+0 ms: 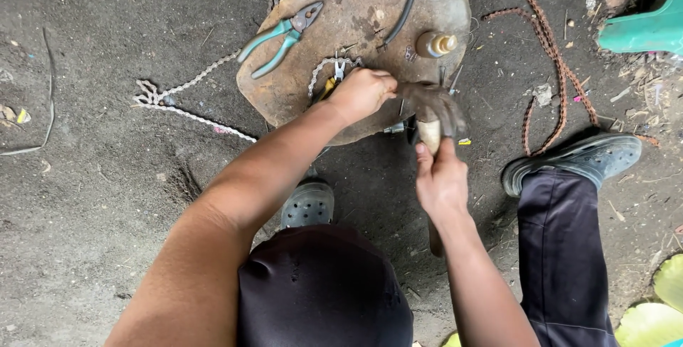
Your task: The person uses pliers and a hammer to manipulate and secure a metal chain on a wooden block. They repeatedly adjust the chain links, retrieve a small metal pin from a nearby shelf, and hammer it into place to join the chain.
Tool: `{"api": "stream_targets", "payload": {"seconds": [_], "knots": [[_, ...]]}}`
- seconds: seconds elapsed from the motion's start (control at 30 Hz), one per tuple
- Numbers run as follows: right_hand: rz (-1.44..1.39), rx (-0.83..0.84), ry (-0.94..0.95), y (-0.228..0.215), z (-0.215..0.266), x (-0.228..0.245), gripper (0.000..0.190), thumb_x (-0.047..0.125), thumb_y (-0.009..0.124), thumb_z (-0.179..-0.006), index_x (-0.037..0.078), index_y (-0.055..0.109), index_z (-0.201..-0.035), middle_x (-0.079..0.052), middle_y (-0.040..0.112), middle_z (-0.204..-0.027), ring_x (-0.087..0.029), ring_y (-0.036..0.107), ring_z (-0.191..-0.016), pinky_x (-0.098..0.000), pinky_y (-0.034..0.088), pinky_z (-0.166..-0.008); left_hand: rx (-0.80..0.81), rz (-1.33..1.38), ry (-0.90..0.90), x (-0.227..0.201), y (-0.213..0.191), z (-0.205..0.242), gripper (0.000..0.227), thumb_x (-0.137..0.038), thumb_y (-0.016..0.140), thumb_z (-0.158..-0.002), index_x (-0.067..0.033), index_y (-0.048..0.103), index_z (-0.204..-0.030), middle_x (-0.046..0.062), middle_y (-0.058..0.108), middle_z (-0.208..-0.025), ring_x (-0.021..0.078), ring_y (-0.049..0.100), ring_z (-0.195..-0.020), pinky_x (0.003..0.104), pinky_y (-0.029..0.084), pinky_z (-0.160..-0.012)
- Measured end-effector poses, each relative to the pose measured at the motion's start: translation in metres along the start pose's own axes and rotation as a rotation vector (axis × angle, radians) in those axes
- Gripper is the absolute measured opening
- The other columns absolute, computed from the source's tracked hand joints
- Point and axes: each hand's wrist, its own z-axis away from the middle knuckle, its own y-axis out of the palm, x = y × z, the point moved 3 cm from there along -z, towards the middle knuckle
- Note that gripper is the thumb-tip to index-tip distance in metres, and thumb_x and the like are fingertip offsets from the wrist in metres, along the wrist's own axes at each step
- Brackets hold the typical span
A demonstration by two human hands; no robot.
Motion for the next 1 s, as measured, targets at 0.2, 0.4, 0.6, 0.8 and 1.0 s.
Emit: {"api": "stream_targets", "payload": {"seconds": [0.2,0.4,0.6,0.8,1.0], "knots": [[-0.152,-0.127,-0.105,-0.016,0.018,-0.004,0.023,0.026,0.065,-0.117,0.007,0.066,-0.105,-0.014,0.070,-0.060,-0.038,0.075,-0.061,-0.0507,0.055,-0.058,0.019,0.053,-0.013,-0.005,-0.005,0.001,0.019,-0.042,0.075,-0.102,-0.0272,0.075,-0.090,-0.008,0.074,-0.083,0.0227,0.080,-0.083,0.038,0.066,-0.076],[-0.205,-0.253,-0.329,0.003,0.008,-0.012,0.014,0.013,0.071,-0.112,0.001,0.067,-0.106,-0.022,0.069,-0.066,-0.045,0.074,-0.064,-0.0530,0.053,-0.056,0.051,-0.014,0.013,0.007,0.006,-0.001,0.020,-0.040,0.075,-0.101,-0.0259,0.073,-0.088,-0.006,0.072,-0.082,0.0234,0.079,-0.082,0.040,0.066,-0.076],[0.002,-0.036,0.079,-0.005,0.013,-0.011,0.033,0.040,0.063,-0.113,0.006,0.065,-0.114,-0.029,0.077,-0.085,-0.056,0.077,-0.094,-0.0694,0.054,-0.075,0.069,-0.031,0.020,0.004,0.003,-0.007,0.017,-0.041,0.075,-0.100,-0.0269,0.073,-0.090,-0.007,0.073,-0.082,0.0212,0.080,-0.085,0.039,0.066,-0.078],[-0.245,-0.260,-0.224,0.008,0.010,-0.020,0.016,0.016,0.066,-0.115,0.002,0.063,-0.108,-0.019,0.069,-0.063,-0.040,0.073,-0.061,-0.0535,0.054,-0.056,0.085,-0.028,0.020,-0.001,-0.008,-0.009,0.018,-0.040,0.076,-0.100,-0.0252,0.072,-0.090,-0.005,0.072,-0.082,0.0229,0.079,-0.085,0.040,0.065,-0.076],[-0.159,-0.028,0.076,0.031,0.015,-0.075,0.032,0.039,0.061,-0.115,0.007,0.066,-0.110,-0.016,0.073,-0.067,-0.039,0.078,-0.070,-0.0558,0.054,-0.062,0.078,0.003,-0.026,-0.019,-0.035,-0.013,0.014,-0.036,0.075,-0.101,-0.0246,0.073,-0.093,-0.003,0.075,-0.084,0.0253,0.080,-0.088,0.042,0.067,-0.081]]}}
